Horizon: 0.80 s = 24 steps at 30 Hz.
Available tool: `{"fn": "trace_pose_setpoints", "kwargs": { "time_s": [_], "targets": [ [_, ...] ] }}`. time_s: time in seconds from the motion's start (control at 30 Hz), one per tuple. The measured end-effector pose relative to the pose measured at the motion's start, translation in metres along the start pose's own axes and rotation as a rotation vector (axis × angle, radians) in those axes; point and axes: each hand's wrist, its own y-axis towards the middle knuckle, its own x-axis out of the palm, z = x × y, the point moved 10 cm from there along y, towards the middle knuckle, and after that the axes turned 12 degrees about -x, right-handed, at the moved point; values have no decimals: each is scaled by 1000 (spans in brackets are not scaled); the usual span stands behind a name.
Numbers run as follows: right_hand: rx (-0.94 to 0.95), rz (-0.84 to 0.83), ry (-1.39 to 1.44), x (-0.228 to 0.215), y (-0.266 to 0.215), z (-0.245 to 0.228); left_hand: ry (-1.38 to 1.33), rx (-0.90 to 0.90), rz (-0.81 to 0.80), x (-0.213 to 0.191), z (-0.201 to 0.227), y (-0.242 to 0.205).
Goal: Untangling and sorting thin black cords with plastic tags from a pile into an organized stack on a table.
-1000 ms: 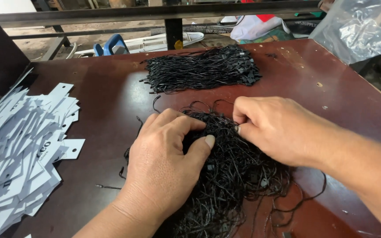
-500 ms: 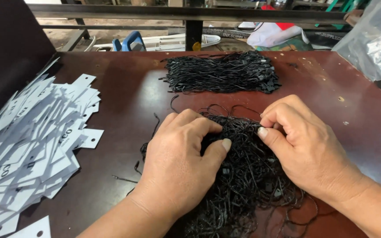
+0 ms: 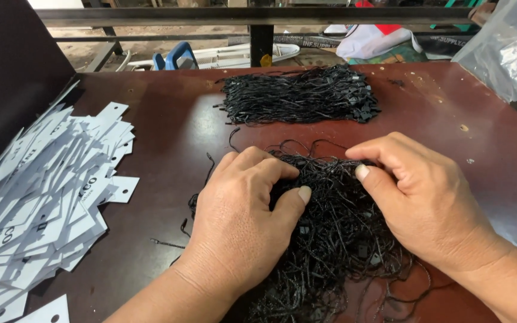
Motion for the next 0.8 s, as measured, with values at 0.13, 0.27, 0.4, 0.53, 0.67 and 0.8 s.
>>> {"fn": "trace_pose_setpoints", "kwargs": {
  "time_s": [0.13,0.27,0.4,0.53,0.67,0.8],
  "targets": [
    [16,-26,-34,2,-2,4,-4,29,23,0,2,-1],
    [239,-45,-42,2,-10,21,-24,74,53,-6,5,-5],
    [423,-29,-24,-1,-14,32,-18,46,34,-2,2,-3],
    [249,5,-34,-2,-7,23,-30,60,48,-4,3,-3],
    [247,-21,-10,0,-9,26,-20,35,25,-2,2,-3],
    [258,-23,-21,2,-10,29,-28,58,34,-2,3,-3]
  ]
}}
